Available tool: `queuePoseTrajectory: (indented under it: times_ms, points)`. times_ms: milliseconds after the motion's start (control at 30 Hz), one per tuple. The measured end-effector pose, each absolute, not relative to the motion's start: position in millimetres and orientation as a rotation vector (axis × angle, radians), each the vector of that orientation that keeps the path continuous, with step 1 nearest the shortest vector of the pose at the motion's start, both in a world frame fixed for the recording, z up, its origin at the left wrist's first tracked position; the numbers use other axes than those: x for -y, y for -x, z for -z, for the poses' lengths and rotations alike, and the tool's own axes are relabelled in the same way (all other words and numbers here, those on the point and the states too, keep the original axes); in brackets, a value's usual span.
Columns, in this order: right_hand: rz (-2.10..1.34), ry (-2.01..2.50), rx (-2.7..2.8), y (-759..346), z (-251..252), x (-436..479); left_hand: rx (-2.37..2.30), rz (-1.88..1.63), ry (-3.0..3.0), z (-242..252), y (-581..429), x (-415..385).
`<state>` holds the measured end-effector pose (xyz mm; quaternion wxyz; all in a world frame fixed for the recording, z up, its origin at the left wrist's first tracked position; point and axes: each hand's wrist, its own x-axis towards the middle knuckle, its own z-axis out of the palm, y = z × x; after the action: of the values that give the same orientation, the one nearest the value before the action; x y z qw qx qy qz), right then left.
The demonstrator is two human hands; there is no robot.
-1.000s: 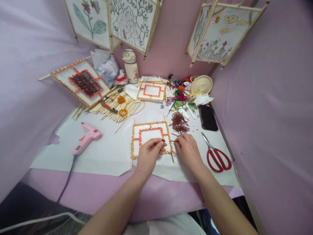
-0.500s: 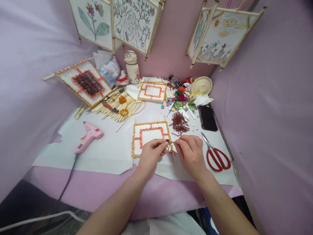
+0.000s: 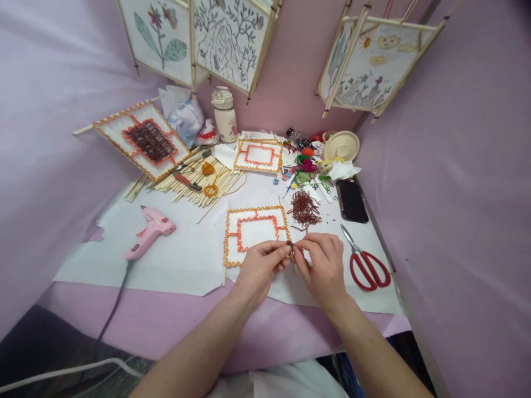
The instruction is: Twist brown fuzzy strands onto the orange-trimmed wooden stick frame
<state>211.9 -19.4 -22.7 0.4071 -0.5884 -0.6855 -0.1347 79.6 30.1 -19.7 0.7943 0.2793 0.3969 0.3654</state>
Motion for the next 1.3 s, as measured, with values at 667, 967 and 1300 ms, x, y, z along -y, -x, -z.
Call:
queuePoseTrajectory:
  times_ms: [667, 967, 1300]
  points:
    - [-0.158, 1.492, 1.448, -198, 22, 21, -0.759, -0.903, -0.548, 30, -82, -24]
    - [-0.35, 1.445, 1.467, -213, 7, 19, -0.735, -0.881, -0.601, 28, -81, -26]
    - [0.092, 1.408, 1.714, -219, 5, 16, -0.834, -0.918, -0.664, 30, -78, -32]
